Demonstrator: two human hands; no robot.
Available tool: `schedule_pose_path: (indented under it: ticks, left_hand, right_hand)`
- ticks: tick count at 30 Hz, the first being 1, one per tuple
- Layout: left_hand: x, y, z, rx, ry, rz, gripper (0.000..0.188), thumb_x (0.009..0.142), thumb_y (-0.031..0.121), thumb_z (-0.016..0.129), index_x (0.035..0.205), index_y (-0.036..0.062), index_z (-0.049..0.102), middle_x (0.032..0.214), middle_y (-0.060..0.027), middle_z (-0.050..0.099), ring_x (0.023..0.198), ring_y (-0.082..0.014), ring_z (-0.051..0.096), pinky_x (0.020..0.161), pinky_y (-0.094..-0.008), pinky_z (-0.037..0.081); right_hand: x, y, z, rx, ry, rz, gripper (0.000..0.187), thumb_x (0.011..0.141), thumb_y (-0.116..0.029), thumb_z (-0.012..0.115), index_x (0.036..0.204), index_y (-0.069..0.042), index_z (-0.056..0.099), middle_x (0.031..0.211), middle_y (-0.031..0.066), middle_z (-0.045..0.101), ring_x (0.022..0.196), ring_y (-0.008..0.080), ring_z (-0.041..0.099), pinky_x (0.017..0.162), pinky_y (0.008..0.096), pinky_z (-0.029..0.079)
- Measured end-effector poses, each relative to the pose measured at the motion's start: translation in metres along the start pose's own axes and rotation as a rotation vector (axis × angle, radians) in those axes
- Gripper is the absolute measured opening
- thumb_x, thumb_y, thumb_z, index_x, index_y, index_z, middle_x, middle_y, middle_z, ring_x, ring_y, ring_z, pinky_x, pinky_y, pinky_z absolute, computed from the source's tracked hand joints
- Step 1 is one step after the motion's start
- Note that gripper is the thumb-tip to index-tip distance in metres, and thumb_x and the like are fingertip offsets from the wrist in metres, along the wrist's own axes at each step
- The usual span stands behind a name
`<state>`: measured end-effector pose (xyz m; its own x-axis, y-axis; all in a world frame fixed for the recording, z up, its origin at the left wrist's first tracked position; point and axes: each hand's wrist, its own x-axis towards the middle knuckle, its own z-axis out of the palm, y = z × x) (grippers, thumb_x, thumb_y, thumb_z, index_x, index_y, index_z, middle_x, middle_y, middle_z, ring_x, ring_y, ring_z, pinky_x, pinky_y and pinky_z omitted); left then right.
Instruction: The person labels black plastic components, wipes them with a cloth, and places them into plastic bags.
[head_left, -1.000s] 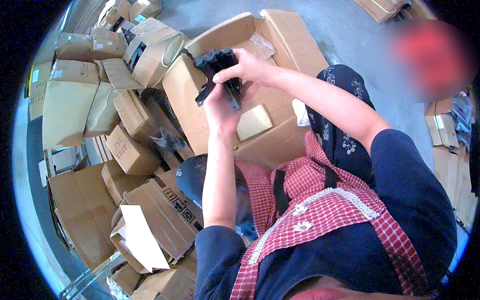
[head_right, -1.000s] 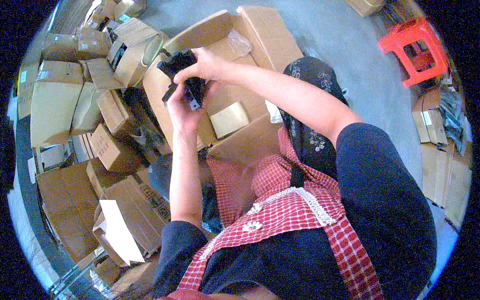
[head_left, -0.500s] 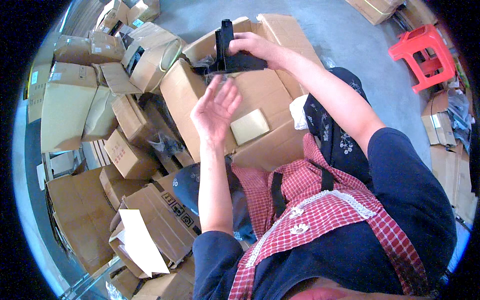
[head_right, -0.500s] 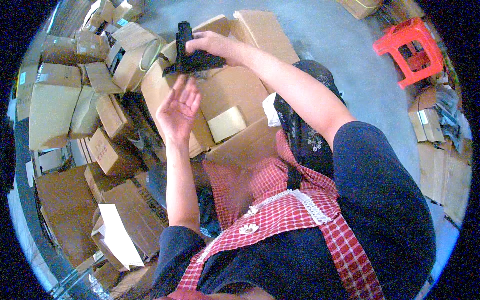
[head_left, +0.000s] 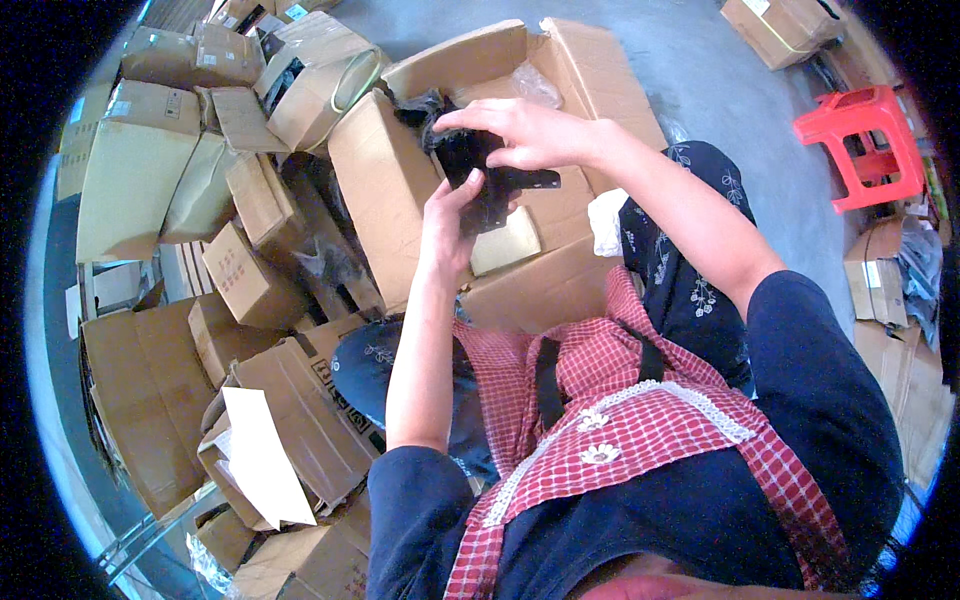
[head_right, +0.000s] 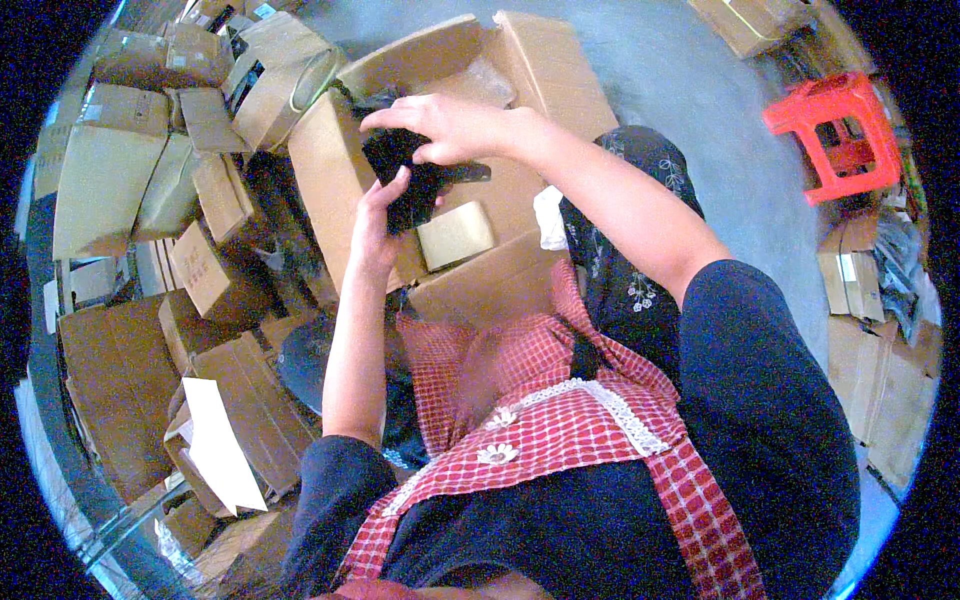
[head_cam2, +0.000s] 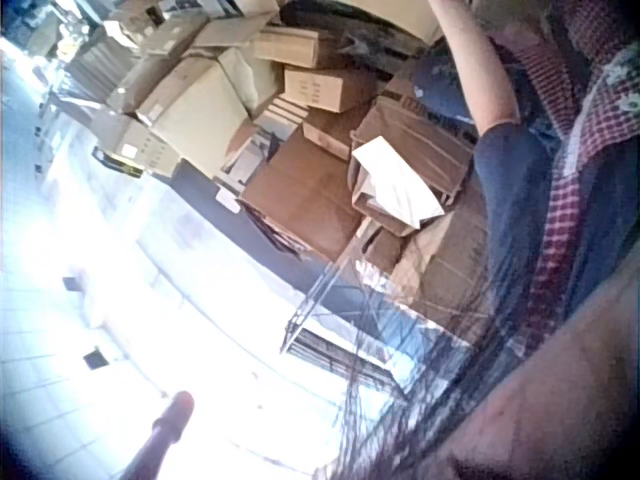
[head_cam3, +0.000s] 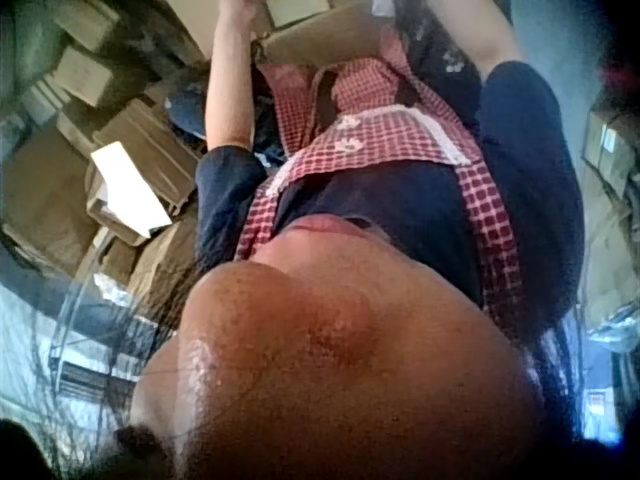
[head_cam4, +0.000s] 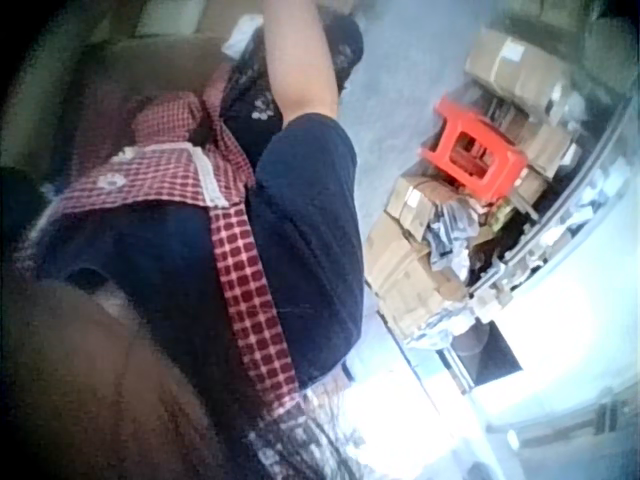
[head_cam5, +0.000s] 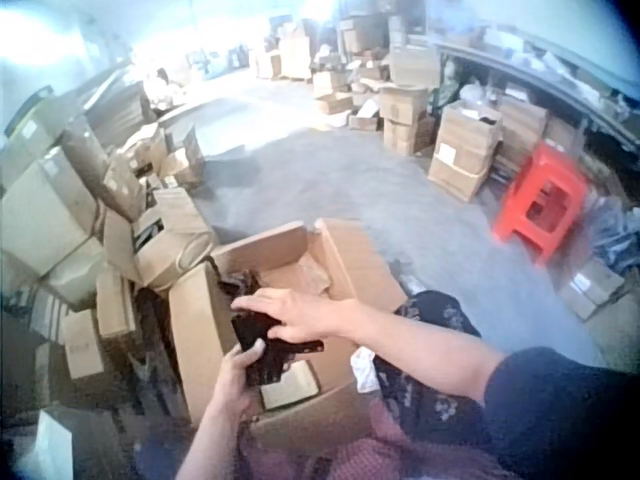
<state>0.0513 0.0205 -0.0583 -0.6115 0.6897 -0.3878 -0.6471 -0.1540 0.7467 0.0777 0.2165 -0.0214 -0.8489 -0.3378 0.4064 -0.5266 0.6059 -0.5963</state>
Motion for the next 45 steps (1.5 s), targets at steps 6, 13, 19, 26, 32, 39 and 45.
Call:
schedule_pose_path:
  ticks: [6,13,19,26,32,39,45]
  left_hand:
    - [0.003,-0.005,-0.01,-0.029,0.014,-0.062,0.048,0.097,0.036,0.051,0.129,0.0004,0.046,0.118,-0.0148,0.061,0.099,-0.0288,0.064,0.078,-0.0387,0.057]
    - [-0.012,0.014,-0.004,0.035,-0.074,-0.102,0.065,0.093,0.056,0.047,0.135,0.0073,0.044,0.122,-0.0129,0.06,0.106,-0.0291,0.063,0.078,-0.0409,0.058]
    - [-0.025,0.028,0.014,0.081,0.149,0.055,0.062,0.092,0.057,0.049,0.128,0.0068,0.049,0.117,-0.0122,0.062,0.1,-0.0262,0.065,0.074,-0.0388,0.059]
    - [-0.009,0.025,-0.018,0.003,0.14,0.174,0.048,0.096,0.05,0.048,0.119,0.0091,0.055,0.103,-0.0057,0.063,0.08,-0.0148,0.06,0.062,-0.0291,0.053]
    - [-0.002,0.03,-0.014,-0.153,0.211,0.231,0.041,0.096,0.048,0.051,0.106,0.01,0.06,0.093,-0.0025,0.063,0.067,-0.0091,0.052,0.057,-0.0232,0.045]
    - [0.0,0.034,-0.007,0.091,0.282,0.566,0.038,0.094,0.047,0.055,0.101,0.0101,0.06,0.082,-0.0003,0.062,0.059,-0.0083,0.053,0.049,-0.022,0.042]
    - [0.002,0.028,-0.008,-0.074,0.135,0.509,0.052,0.092,0.054,0.052,0.113,0.0068,0.054,0.096,-0.0089,0.067,0.075,-0.0191,0.068,0.056,-0.0306,0.056]
  right_hand:
    - [0.002,-0.003,-0.003,-0.015,-0.065,0.046,0.053,0.073,-0.007,0.067,0.124,-0.009,0.054,0.111,0.0154,0.061,0.1,0.0332,0.061,0.087,0.0408,0.05]
    - [0.0,-0.003,-0.027,0.488,-0.207,0.351,0.046,0.069,-0.01,0.072,0.11,-0.008,0.05,0.088,0.0095,0.063,0.067,0.0187,0.064,0.053,0.031,0.054]
    - [0.001,-0.005,-0.041,0.756,-0.153,0.437,0.036,0.079,-0.013,0.069,0.109,-0.01,0.05,0.077,0.0041,0.061,0.06,0.0106,0.063,0.049,0.0217,0.054]
    - [0.006,-0.001,-0.027,0.936,-0.034,0.688,0.032,0.082,-0.013,0.068,0.111,-0.005,0.057,0.082,0.0093,0.065,0.058,0.0122,0.065,0.05,0.0222,0.055]
    - [0.011,0.008,-0.015,1.115,0.02,0.778,0.047,0.082,-0.006,0.064,0.126,0.004,0.052,0.092,0.0152,0.067,0.069,0.0149,0.067,0.06,0.0233,0.056]
    - [0.01,0.008,-0.015,1.174,0.033,0.8,0.044,0.082,-0.007,0.062,0.123,0.006,0.054,0.09,0.0173,0.068,0.07,0.015,0.067,0.064,0.0231,0.056]
    - [0.009,0.002,-0.014,1.122,0.006,0.799,0.038,0.083,-0.007,0.061,0.118,0.007,0.057,0.091,0.0168,0.068,0.071,0.016,0.067,0.069,0.027,0.057]
